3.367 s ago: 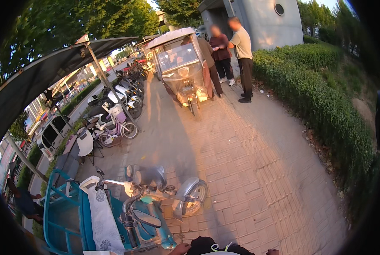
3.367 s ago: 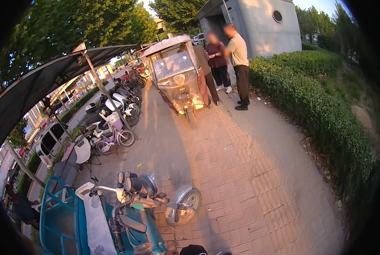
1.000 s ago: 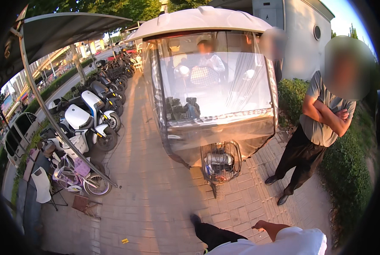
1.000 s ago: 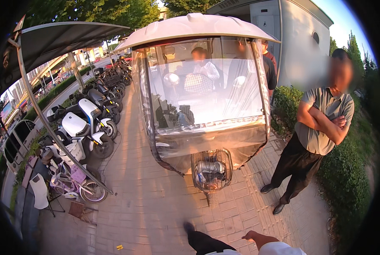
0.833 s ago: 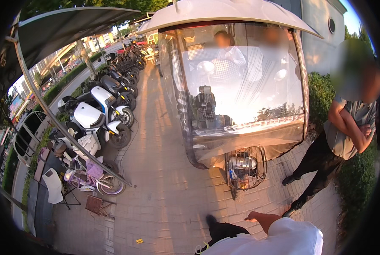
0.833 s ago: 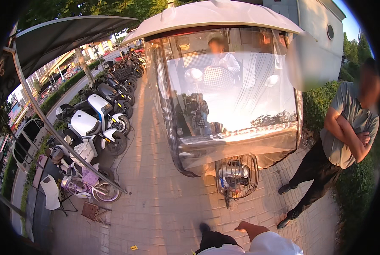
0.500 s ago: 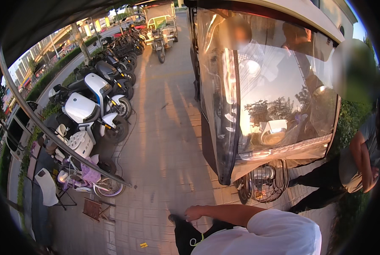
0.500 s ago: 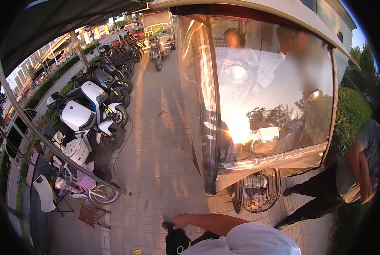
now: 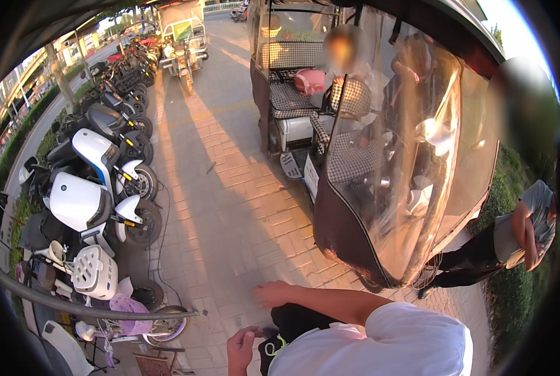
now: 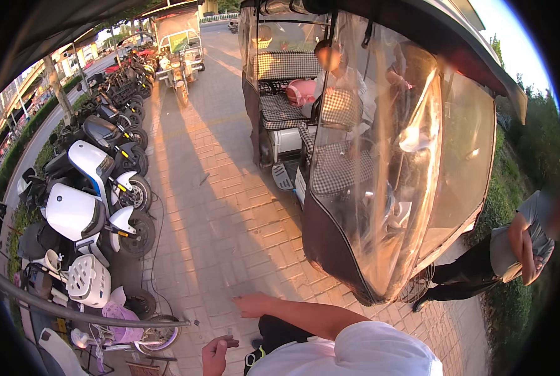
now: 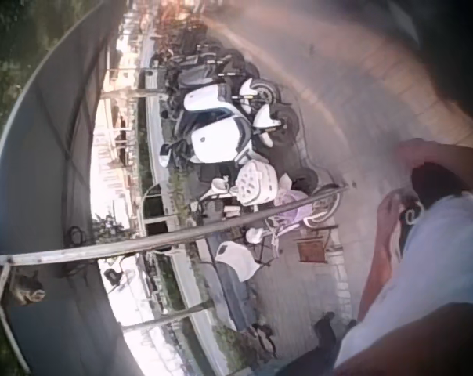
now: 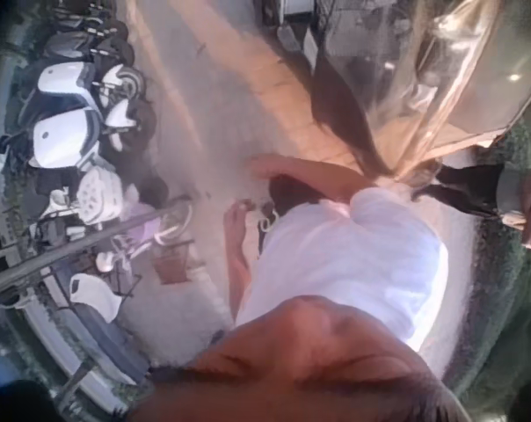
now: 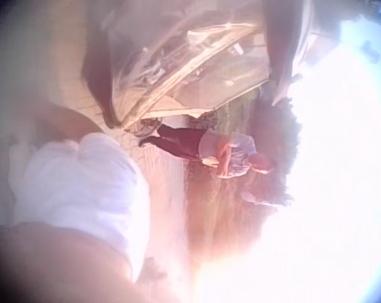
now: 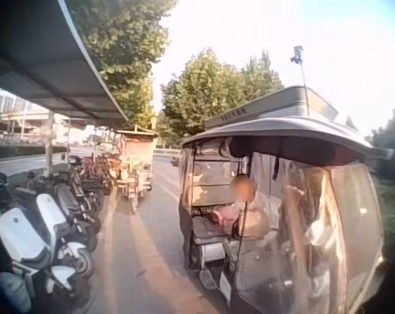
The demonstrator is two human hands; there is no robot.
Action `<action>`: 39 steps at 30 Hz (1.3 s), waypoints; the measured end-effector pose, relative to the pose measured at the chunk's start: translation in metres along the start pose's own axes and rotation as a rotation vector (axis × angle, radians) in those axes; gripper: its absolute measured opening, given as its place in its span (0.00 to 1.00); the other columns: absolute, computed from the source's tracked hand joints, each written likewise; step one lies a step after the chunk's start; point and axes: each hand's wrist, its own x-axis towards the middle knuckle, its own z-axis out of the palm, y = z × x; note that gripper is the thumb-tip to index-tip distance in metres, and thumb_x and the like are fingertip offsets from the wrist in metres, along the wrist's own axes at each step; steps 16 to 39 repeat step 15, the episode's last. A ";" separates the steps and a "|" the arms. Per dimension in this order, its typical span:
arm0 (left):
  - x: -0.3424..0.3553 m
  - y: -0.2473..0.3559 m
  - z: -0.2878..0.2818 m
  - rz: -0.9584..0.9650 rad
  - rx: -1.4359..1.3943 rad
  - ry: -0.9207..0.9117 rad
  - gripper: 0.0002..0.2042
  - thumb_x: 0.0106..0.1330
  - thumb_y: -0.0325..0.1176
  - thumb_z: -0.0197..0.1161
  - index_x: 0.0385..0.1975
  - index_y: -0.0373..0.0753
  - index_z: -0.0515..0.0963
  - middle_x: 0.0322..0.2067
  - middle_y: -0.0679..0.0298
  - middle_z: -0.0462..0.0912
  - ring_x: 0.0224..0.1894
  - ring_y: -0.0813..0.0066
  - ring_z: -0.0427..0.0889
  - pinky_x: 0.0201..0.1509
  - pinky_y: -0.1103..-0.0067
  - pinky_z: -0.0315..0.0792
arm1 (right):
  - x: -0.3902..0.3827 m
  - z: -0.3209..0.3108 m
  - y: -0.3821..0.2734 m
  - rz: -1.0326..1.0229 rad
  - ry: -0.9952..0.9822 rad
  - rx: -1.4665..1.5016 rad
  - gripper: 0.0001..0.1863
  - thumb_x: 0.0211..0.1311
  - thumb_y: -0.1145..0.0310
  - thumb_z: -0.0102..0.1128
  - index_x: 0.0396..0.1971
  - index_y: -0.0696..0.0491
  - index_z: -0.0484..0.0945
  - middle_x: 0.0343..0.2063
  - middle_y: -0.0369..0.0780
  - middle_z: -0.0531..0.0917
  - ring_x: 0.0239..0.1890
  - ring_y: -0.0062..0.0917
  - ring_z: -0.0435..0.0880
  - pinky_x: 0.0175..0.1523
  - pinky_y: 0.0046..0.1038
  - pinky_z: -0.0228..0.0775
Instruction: The person uses a handheld welding torch to weld a metal bracket onto the side of a teal three-wheeled cargo vehicle. After welding, the person puts the torch down and walks away from the vehicle.
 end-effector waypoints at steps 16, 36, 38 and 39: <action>0.353 0.153 -0.145 0.261 0.572 -0.162 0.17 0.73 0.37 0.58 0.50 0.29 0.82 0.45 0.50 0.87 0.53 0.60 0.84 0.60 0.71 0.74 | 0.328 -0.177 0.026 -0.097 0.008 0.020 0.49 0.53 0.50 0.70 0.73 0.43 0.56 0.65 0.49 0.72 0.52 0.49 0.83 0.49 0.51 0.79; 0.353 0.153 -0.145 0.261 0.572 -0.162 0.17 0.73 0.37 0.58 0.50 0.29 0.82 0.45 0.50 0.87 0.53 0.60 0.84 0.60 0.71 0.74 | 0.328 -0.177 0.026 -0.097 0.008 0.020 0.49 0.53 0.50 0.70 0.73 0.43 0.56 0.65 0.49 0.72 0.52 0.49 0.83 0.49 0.51 0.79; 0.353 0.153 -0.145 0.261 0.572 -0.162 0.17 0.73 0.37 0.58 0.50 0.29 0.82 0.45 0.50 0.87 0.53 0.60 0.84 0.60 0.71 0.74 | 0.328 -0.177 0.026 -0.097 0.008 0.020 0.49 0.53 0.50 0.70 0.73 0.43 0.56 0.65 0.49 0.72 0.52 0.49 0.83 0.49 0.51 0.79; 0.353 0.153 -0.145 0.261 0.572 -0.162 0.17 0.73 0.37 0.58 0.50 0.29 0.82 0.45 0.50 0.87 0.53 0.60 0.84 0.60 0.71 0.74 | 0.328 -0.177 0.026 -0.097 0.008 0.020 0.49 0.53 0.50 0.70 0.73 0.43 0.56 0.65 0.49 0.72 0.52 0.49 0.83 0.49 0.51 0.79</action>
